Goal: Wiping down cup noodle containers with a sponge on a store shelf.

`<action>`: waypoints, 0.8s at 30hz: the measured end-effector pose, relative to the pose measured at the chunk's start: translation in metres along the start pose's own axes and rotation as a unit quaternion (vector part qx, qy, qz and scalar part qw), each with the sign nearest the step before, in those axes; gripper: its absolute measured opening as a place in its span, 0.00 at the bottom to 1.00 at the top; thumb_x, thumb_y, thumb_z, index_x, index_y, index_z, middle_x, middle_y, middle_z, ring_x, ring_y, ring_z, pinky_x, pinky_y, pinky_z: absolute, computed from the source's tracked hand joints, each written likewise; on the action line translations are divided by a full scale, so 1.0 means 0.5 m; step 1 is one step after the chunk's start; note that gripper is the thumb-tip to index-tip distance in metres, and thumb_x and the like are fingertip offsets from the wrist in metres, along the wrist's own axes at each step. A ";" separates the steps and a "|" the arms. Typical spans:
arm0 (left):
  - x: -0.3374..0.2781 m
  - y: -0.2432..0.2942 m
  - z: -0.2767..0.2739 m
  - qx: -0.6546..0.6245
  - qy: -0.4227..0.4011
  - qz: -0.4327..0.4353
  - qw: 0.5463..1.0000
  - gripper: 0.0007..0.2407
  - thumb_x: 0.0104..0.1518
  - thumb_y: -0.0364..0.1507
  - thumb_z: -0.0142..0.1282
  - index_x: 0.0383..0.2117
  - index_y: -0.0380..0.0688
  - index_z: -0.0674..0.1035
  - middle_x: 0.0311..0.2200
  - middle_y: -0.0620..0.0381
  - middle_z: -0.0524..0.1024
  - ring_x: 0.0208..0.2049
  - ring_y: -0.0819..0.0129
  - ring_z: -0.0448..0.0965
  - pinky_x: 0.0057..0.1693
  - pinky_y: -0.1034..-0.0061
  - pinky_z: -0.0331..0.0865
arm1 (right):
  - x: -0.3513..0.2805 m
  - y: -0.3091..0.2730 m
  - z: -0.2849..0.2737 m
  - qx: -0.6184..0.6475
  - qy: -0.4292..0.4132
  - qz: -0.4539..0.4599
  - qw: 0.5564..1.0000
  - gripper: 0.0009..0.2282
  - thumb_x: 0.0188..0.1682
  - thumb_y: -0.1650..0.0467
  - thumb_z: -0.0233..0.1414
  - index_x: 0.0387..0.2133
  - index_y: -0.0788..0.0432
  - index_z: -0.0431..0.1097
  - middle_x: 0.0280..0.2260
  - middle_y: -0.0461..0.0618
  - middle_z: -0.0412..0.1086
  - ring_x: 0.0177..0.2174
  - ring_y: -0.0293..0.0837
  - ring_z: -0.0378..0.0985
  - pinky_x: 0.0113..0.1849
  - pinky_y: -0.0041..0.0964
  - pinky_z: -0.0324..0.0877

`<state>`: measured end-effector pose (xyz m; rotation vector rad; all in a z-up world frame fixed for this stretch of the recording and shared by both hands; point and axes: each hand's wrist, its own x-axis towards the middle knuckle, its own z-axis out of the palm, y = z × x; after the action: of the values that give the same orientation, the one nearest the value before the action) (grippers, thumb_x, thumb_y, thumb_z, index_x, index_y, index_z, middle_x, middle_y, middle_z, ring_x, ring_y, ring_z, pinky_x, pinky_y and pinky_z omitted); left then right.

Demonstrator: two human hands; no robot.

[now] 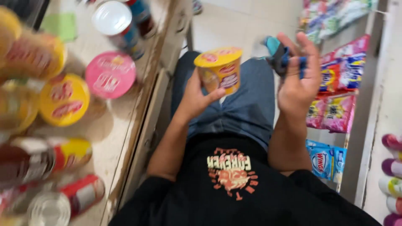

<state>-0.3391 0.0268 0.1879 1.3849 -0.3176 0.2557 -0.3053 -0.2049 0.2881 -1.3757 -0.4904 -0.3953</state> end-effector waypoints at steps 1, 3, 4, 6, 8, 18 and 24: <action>0.011 -0.003 0.004 -0.003 -0.016 0.004 1.000 0.32 0.56 0.40 0.69 0.62 0.35 0.66 0.57 0.51 0.74 0.60 0.66 0.75 0.67 0.69 0.68 | 0.003 -0.005 -0.008 -0.007 0.013 -0.008 1.000 0.15 0.66 0.71 0.47 0.63 0.63 0.59 0.55 0.64 0.75 0.46 0.42 0.83 0.47 0.38 0.83; 0.005 -0.003 0.000 -0.020 -0.030 -0.024 0.999 0.34 0.55 0.41 0.69 0.63 0.36 0.66 0.57 0.50 0.74 0.59 0.66 0.75 0.65 0.69 0.70 | -0.008 -0.010 -0.011 -0.034 -0.005 0.054 0.998 0.19 0.63 0.75 0.43 0.67 0.64 0.55 0.63 0.65 0.67 0.38 0.37 0.69 0.35 0.22 0.64; 0.006 0.004 -0.001 -0.022 -0.036 -0.029 0.999 0.34 0.55 0.41 0.69 0.63 0.36 0.66 0.57 0.50 0.74 0.59 0.66 0.75 0.65 0.69 0.70 | -0.014 -0.008 -0.014 -0.038 0.003 0.058 0.998 0.19 0.63 0.75 0.43 0.67 0.64 0.55 0.63 0.65 0.67 0.38 0.37 0.69 0.35 0.22 0.64; 0.016 0.022 -0.009 0.086 -0.068 -0.020 0.994 0.33 0.52 0.41 0.70 0.60 0.36 0.67 0.53 0.49 0.79 0.56 0.64 0.81 0.62 0.69 0.74 | -0.015 -0.002 -0.013 -0.010 -0.101 0.003 0.995 0.22 0.62 0.80 0.44 0.69 0.64 0.52 0.69 0.63 0.58 0.64 0.45 0.61 0.64 0.33 0.61; 0.012 0.030 -0.005 0.116 -0.078 0.011 0.990 0.35 0.50 0.41 0.72 0.60 0.36 0.67 0.52 0.47 0.79 0.56 0.62 0.80 0.61 0.68 0.73 | -0.020 -0.020 0.016 -0.100 -0.128 -0.033 0.986 0.23 0.59 0.78 0.49 0.68 0.62 0.54 0.68 0.60 0.59 0.64 0.47 0.64 0.64 0.37 0.63; 0.010 0.068 -0.001 0.159 -0.042 0.057 0.985 0.32 0.45 0.34 0.75 0.56 0.38 0.71 0.47 0.49 0.81 0.48 0.63 0.84 0.55 0.69 0.76 | -0.004 -0.069 0.091 -0.392 -0.290 -0.202 0.850 0.22 0.49 0.66 0.62 0.53 0.65 0.69 0.57 0.61 0.70 0.59 0.58 0.71 0.60 0.52 0.65; 0.008 0.021 0.026 0.104 -0.008 0.094 0.990 0.36 0.44 0.32 0.76 0.61 0.37 0.69 0.52 0.47 0.79 0.55 0.61 0.80 0.61 0.68 0.74 | -0.028 -0.081 0.061 -0.335 -0.290 -0.263 0.857 0.20 0.52 0.66 0.61 0.54 0.65 0.68 0.57 0.60 0.69 0.60 0.58 0.71 0.62 0.53 0.65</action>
<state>-0.3400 0.0156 0.2009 1.5655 -0.4445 0.4439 -0.3419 -0.1814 0.3179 -2.0465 -1.3407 -0.6308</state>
